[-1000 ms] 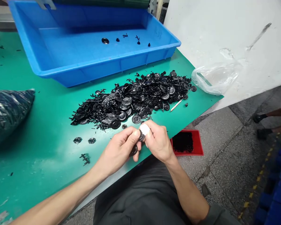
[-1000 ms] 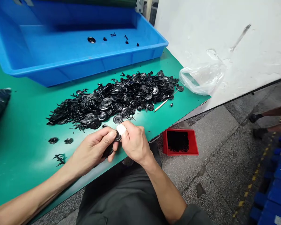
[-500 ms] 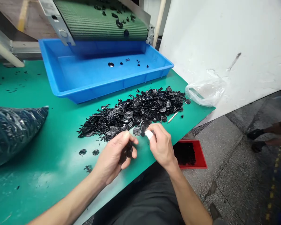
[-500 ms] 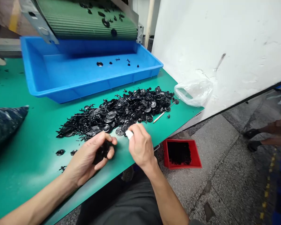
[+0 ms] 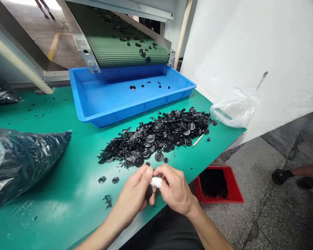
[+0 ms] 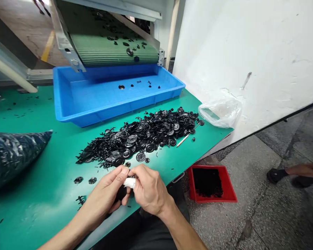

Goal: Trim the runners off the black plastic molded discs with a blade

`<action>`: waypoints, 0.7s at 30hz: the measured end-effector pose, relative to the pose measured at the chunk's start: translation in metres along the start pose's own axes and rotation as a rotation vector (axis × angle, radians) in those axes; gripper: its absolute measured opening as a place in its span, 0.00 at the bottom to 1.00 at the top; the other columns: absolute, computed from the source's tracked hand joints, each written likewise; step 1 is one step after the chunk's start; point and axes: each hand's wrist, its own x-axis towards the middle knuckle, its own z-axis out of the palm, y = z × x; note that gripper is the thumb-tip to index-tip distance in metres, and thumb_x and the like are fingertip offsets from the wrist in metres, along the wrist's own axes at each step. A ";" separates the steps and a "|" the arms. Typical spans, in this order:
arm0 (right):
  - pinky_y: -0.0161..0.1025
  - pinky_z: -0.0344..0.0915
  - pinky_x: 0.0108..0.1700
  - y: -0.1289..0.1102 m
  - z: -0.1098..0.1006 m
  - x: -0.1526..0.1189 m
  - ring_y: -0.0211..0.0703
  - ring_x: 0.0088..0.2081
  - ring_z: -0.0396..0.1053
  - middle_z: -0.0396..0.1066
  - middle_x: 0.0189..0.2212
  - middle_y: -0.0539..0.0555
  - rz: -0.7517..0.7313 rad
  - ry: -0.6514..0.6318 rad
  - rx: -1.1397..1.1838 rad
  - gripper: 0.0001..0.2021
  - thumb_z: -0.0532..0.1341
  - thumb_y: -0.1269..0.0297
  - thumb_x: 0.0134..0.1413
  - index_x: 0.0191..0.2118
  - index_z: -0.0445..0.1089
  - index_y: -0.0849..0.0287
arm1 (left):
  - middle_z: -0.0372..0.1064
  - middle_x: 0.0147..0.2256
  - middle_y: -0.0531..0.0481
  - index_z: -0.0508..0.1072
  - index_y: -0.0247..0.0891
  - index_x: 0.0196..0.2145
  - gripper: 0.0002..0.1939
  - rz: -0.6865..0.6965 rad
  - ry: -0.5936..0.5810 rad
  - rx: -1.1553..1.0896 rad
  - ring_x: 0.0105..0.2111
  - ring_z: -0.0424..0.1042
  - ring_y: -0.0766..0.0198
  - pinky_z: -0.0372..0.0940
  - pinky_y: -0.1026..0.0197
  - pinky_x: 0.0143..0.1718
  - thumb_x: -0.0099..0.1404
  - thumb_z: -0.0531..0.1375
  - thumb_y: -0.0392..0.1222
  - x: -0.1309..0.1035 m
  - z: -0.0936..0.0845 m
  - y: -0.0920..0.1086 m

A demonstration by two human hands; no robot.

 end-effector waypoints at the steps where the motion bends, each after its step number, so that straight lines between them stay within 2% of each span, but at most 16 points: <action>1: 0.31 0.62 0.31 -0.001 0.001 0.001 0.34 0.26 0.66 0.68 0.25 0.46 0.027 -0.001 0.030 0.06 0.54 0.74 0.59 0.36 0.65 0.56 | 0.62 0.14 0.58 0.60 0.41 0.27 0.21 0.005 -0.008 0.007 0.11 0.48 0.74 0.44 0.73 0.12 0.66 0.52 0.61 0.000 0.000 0.000; 5: 0.30 0.59 0.28 -0.005 -0.001 0.008 0.33 0.23 0.64 0.67 0.21 0.43 0.142 0.045 0.024 0.07 0.52 0.74 0.59 0.38 0.64 0.56 | 0.63 0.13 0.56 0.61 0.40 0.26 0.22 0.032 -0.012 0.001 0.11 0.48 0.75 0.44 0.73 0.12 0.67 0.52 0.60 0.003 0.001 -0.003; 9: 0.32 0.59 0.32 -0.005 -0.006 0.019 0.36 0.27 0.66 0.69 0.26 0.47 0.147 0.097 -0.202 0.09 0.50 0.74 0.60 0.38 0.67 0.57 | 0.64 0.16 0.55 0.64 0.38 0.28 0.21 0.062 0.013 -0.185 0.12 0.50 0.75 0.45 0.73 0.11 0.68 0.53 0.58 0.005 0.000 -0.004; 12: 0.36 0.59 0.37 -0.005 -0.009 0.028 0.41 0.35 0.67 0.70 0.33 0.53 0.133 0.099 -0.478 0.12 0.50 0.74 0.60 0.40 0.70 0.58 | 0.71 0.26 0.51 0.70 0.39 0.40 0.14 0.106 0.074 -0.391 0.18 0.63 0.69 0.49 0.73 0.10 0.66 0.58 0.53 0.004 -0.004 -0.001; 15: 0.37 0.58 0.35 -0.007 -0.009 0.036 0.42 0.35 0.67 0.68 0.36 0.53 0.168 0.004 -0.661 0.13 0.53 0.74 0.58 0.45 0.70 0.56 | 0.71 0.35 0.49 0.69 0.40 0.48 0.17 0.141 0.111 -0.522 0.24 0.67 0.67 0.54 0.73 0.10 0.64 0.62 0.48 0.005 -0.007 0.003; 17: 0.36 0.57 0.33 -0.008 -0.008 0.040 0.42 0.34 0.66 0.67 0.35 0.52 0.197 -0.024 -0.714 0.11 0.54 0.73 0.58 0.42 0.71 0.55 | 0.69 0.34 0.49 0.71 0.38 0.45 0.14 0.138 0.104 -0.559 0.24 0.66 0.68 0.55 0.73 0.11 0.64 0.62 0.48 0.006 -0.010 0.004; 21: 0.36 0.59 0.35 -0.006 -0.009 0.040 0.40 0.34 0.65 0.65 0.37 0.52 0.172 0.025 -0.654 0.07 0.54 0.73 0.57 0.37 0.68 0.57 | 0.69 0.33 0.50 0.70 0.37 0.33 0.14 0.126 0.048 -0.576 0.25 0.66 0.68 0.57 0.73 0.12 0.63 0.63 0.51 0.007 -0.015 0.004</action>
